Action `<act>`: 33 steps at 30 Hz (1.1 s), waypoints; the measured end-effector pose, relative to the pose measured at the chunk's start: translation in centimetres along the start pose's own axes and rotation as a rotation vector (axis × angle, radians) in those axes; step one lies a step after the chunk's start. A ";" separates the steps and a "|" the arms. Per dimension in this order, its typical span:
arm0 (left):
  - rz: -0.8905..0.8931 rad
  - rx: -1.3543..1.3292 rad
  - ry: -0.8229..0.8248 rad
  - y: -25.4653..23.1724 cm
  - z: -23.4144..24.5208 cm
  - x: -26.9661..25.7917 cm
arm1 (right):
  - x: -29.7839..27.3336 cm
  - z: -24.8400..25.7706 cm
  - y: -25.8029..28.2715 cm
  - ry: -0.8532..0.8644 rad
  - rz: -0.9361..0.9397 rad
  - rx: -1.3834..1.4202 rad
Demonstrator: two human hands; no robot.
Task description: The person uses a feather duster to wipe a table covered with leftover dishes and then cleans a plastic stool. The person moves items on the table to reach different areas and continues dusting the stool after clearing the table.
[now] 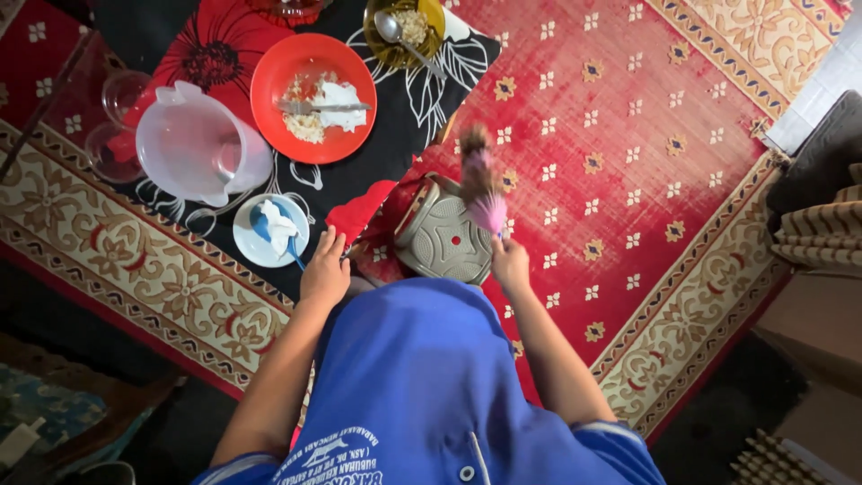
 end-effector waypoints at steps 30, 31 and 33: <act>-0.006 0.077 -0.142 1.5 -0.6 0.5 | -8.0 3.4 2.8 -0.057 0.110 0.157; -0.004 0.087 -0.147 1.6 -0.7 0.5 | -8.0 3.5 2.9 -0.067 0.121 0.156; -0.013 0.095 -0.152 1.5 -0.7 0.4 | -8.2 3.9 3.0 -0.088 0.130 0.157</act>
Point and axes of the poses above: each hand's wrist, its own x-axis towards the middle knuckle, its own z-axis out of the back of the hand, y = z × x, the point moved 9 cm from there along x, towards the middle knuckle, and after that the axes turned 2 degrees about -y, right-handed, at the moved point
